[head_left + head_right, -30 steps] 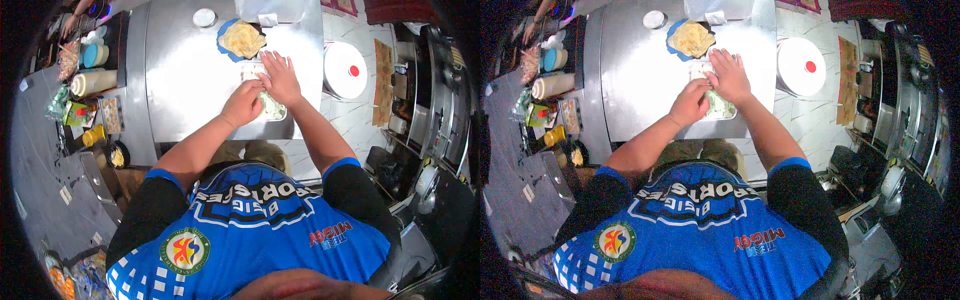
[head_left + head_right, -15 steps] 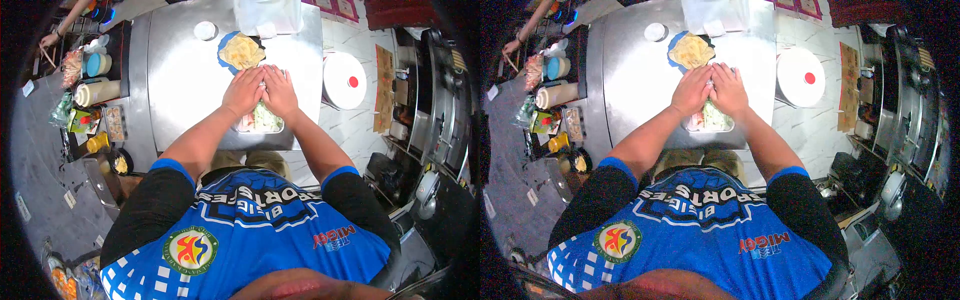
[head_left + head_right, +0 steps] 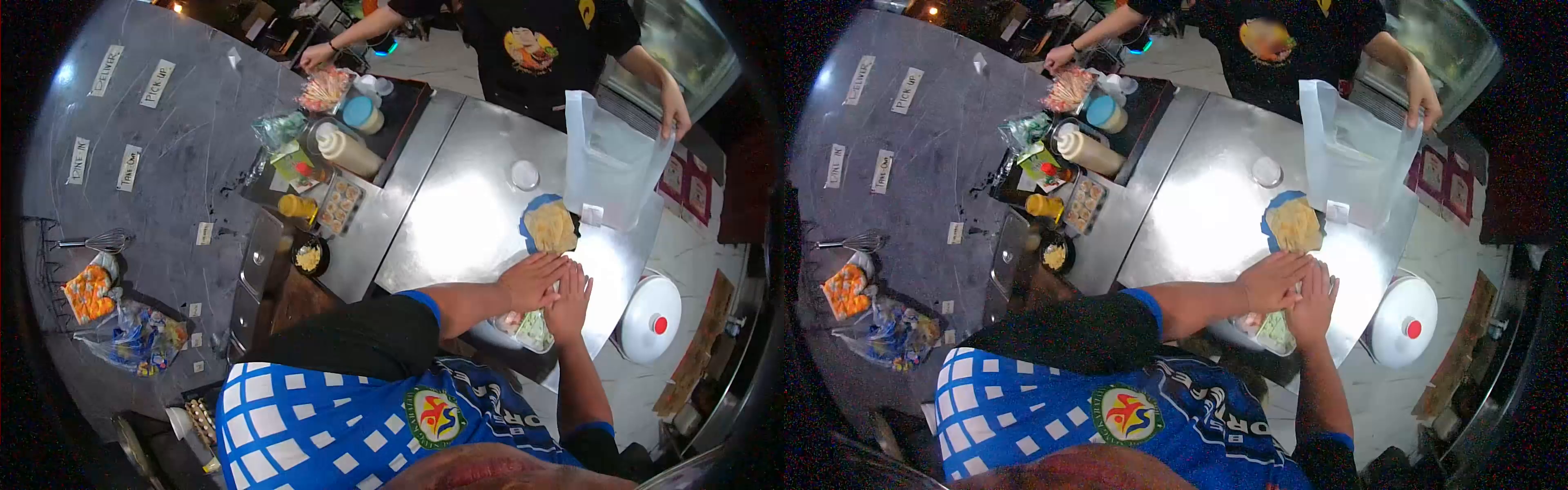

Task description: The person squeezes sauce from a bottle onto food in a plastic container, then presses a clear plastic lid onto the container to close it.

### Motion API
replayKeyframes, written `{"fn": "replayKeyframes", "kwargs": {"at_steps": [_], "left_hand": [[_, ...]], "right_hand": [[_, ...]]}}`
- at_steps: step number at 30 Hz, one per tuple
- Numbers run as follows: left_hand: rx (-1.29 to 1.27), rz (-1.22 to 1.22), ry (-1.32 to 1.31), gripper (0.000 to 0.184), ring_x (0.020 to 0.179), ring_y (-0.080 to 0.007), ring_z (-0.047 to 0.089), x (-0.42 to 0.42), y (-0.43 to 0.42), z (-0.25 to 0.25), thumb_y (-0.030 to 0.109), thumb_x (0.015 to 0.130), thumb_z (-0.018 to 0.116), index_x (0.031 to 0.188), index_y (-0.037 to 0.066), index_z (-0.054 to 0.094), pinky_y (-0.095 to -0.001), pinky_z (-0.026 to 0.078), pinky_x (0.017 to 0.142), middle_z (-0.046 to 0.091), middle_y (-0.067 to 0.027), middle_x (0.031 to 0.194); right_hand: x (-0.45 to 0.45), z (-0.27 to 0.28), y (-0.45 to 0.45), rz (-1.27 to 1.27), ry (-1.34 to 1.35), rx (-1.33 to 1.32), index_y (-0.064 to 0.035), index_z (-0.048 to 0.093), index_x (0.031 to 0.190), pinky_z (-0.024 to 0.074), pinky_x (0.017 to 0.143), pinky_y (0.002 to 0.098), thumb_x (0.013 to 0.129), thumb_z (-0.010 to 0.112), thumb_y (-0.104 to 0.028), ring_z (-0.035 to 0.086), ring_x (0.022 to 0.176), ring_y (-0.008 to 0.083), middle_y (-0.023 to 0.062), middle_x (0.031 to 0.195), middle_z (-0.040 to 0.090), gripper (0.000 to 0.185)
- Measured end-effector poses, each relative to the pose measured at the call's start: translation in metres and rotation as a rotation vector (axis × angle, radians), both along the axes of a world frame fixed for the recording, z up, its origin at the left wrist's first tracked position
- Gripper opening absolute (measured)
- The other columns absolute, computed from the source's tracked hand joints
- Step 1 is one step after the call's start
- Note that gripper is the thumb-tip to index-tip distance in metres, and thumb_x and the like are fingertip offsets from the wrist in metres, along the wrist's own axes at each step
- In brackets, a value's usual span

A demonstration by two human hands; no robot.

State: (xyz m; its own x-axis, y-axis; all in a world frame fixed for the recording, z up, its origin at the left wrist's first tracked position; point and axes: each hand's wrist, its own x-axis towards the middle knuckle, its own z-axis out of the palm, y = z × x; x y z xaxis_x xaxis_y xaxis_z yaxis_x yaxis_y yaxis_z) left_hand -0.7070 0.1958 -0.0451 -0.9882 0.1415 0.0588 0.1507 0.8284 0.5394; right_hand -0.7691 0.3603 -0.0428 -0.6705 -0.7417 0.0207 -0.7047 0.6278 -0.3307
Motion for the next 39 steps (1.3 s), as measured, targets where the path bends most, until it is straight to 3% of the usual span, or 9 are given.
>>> {"fn": "replayKeyframes", "kwargs": {"at_steps": [9, 15, 20, 25, 29, 33, 39], "left_hand": [[-0.091, -0.017, 0.016, 0.072, 0.149, -0.0352, 0.032, -0.002, 0.002, -0.001, 0.045, 0.100, 0.049, 0.153, -0.002, 0.035, -0.0483, 0.019, 0.124, 0.037, -0.0212, 0.158], [0.106, -0.079, -0.049, 0.076, 0.152, -0.0355, 0.026, 0.012, -0.009, 0.021, 0.047, 0.100, 0.050, 0.155, -0.001, 0.031, -0.0505, 0.015, 0.125, 0.033, -0.0222, 0.160], [-0.066, -0.173, -0.109, 0.097, 0.155, -0.0318, 0.019, 0.080, 0.010, 0.024, 0.061, 0.093, 0.055, 0.159, 0.000, 0.021, -0.0525, 0.013, 0.125, 0.022, -0.0189, 0.166], [-0.120, -0.210, -0.118, 0.105, 0.156, -0.0311, 0.016, 0.082, 0.012, 0.020, 0.067, 0.089, 0.057, 0.161, 0.001, 0.018, -0.0513, 0.012, 0.126, 0.018, -0.0166, 0.168], [-0.136, -0.255, -0.113, 0.109, 0.157, -0.0318, 0.015, 0.080, 0.010, 0.012, 0.071, 0.086, 0.059, 0.160, 0.002, 0.021, -0.0517, 0.009, 0.126, 0.019, -0.0164, 0.168], [-0.091, -0.365, -0.147, 0.109, 0.156, -0.0326, 0.016, 0.077, 0.007, 0.026, 0.072, 0.083, 0.061, 0.158, 0.001, 0.026, -0.0529, 0.010, 0.125, 0.021, -0.0167, 0.168], [-0.150, -0.322, -0.112, 0.103, 0.155, -0.0338, 0.019, 0.071, 0.015, 0.015, 0.073, 0.081, 0.061, 0.149, -0.001, 0.041, -0.0543, 0.013, 0.125, 0.026, -0.0176, 0.166]], "right_hand": [[0.002, -0.006, 0.001, -0.003, 0.017, 0.038, 0.0023, 0.043, 0.148, 0.0169, 0.121, 0.0599, 0.099, 0.049, -0.033, 0.035, 0.146, 0.0368, 0.0188, 0.153, 0.045, 0.061], [0.003, -0.003, 0.005, -0.014, -0.010, -0.062, -0.0016, 0.045, 0.148, 0.0191, 0.120, 0.0598, 0.097, 0.056, -0.028, 0.038, 0.144, 0.0365, 0.0169, 0.152, 0.046, 0.059], [0.002, -0.001, 0.008, 0.020, -0.025, -0.129, -0.0034, 0.043, 0.149, 0.0180, 0.121, 0.0603, 0.096, 0.057, -0.021, 0.037, 0.145, 0.0367, 0.0163, 0.154, 0.044, 0.058], [0.018, 0.007, 0.016, -0.039, -0.043, -0.124, -0.0037, 0.041, 0.151, 0.0142, 0.122, 0.0610, 0.098, 0.054, -0.018, 0.034, 0.147, 0.0384, 0.0182, 0.156, 0.041, 0.057], [0.042, 0.003, 0.032, -0.135, -0.117, -0.078, -0.0021, 0.040, 0.150, 0.0106, 0.122, 0.0621, 0.099, 0.054, -0.021, 0.030, 0.150, 0.0409, 0.0219, 0.158, 0.038, 0.056], [0.061, -0.009, 0.040, -0.199, -0.071, -0.086, 0.0001, 0.040, 0.149, 0.0144, 0.121, 0.0631, 0.099, 0.057, -0.028, 0.028, 0.150, 0.0433, 0.0224, 0.158, 0.037, 0.060], [0.052, -0.012, 0.042, -0.198, -0.106, -0.094, -0.0013, 0.042, 0.150, 0.0155, 0.121, 0.0628, 0.098, 0.058, -0.040, 0.030, 0.150, 0.0383, 0.0208, 0.158, 0.037, 0.067]]}}
